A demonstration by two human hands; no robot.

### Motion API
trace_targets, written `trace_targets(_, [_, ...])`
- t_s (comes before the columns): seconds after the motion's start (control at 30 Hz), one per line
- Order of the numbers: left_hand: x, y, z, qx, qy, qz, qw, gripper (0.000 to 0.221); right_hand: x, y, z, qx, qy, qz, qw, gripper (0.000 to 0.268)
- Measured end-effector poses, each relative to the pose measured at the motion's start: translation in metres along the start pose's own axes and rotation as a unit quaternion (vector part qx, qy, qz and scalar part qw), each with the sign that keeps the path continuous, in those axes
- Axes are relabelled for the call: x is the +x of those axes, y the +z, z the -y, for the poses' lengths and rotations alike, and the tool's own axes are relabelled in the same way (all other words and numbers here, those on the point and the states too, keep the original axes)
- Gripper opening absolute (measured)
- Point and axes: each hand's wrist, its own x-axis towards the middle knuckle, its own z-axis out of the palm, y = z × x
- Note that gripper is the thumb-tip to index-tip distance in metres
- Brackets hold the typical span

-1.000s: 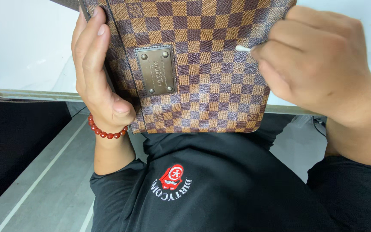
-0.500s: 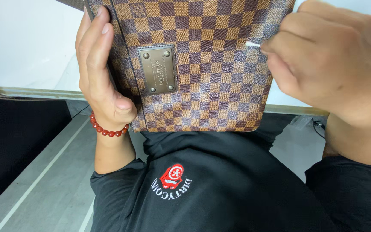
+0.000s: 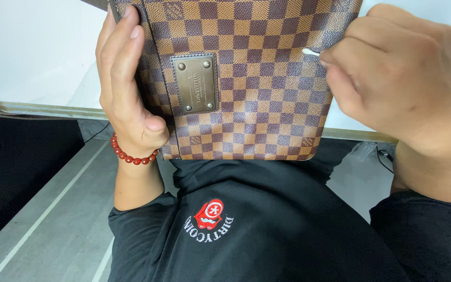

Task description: The person cleans the surface and around the metal plate of a checkered brown bag using a cotton swab with a cleaning solution.

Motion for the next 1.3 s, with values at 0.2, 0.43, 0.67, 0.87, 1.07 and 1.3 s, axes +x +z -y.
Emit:
trace_targets(0.2, [0.002,0.000,0.001,-0.001,0.003,0.000,1.000,0.094,0.005,0.006,0.006,0.009,-0.008,-0.048,0.999,0.008])
trace_targets(0.43, [0.001,0.000,0.000,0.001,-0.001,-0.002,1.000,0.093,0.009,0.003,0.009,0.032,-0.012,-0.031,0.999,0.010])
trace_targets(0.67, [0.000,0.001,0.001,0.004,0.007,-0.001,1.000,0.092,0.006,0.009,0.003,-0.015,-0.016,-0.040,0.999,0.011])
trace_targets(0.87, [0.001,0.000,-0.002,0.002,-0.017,0.002,1.000,0.094,0.005,0.017,0.008,-0.006,-0.037,-0.069,0.997,0.007])
trace_targets(1.07, [0.001,0.000,-0.001,0.001,-0.012,-0.003,1.000,0.093,0.010,0.014,0.011,-0.009,-0.014,-0.044,0.999,0.020])
trace_targets(1.3, [0.002,0.000,-0.001,-0.001,-0.009,0.000,1.000,0.094,0.011,0.013,0.013,0.003,-0.041,-0.054,0.998,0.010])
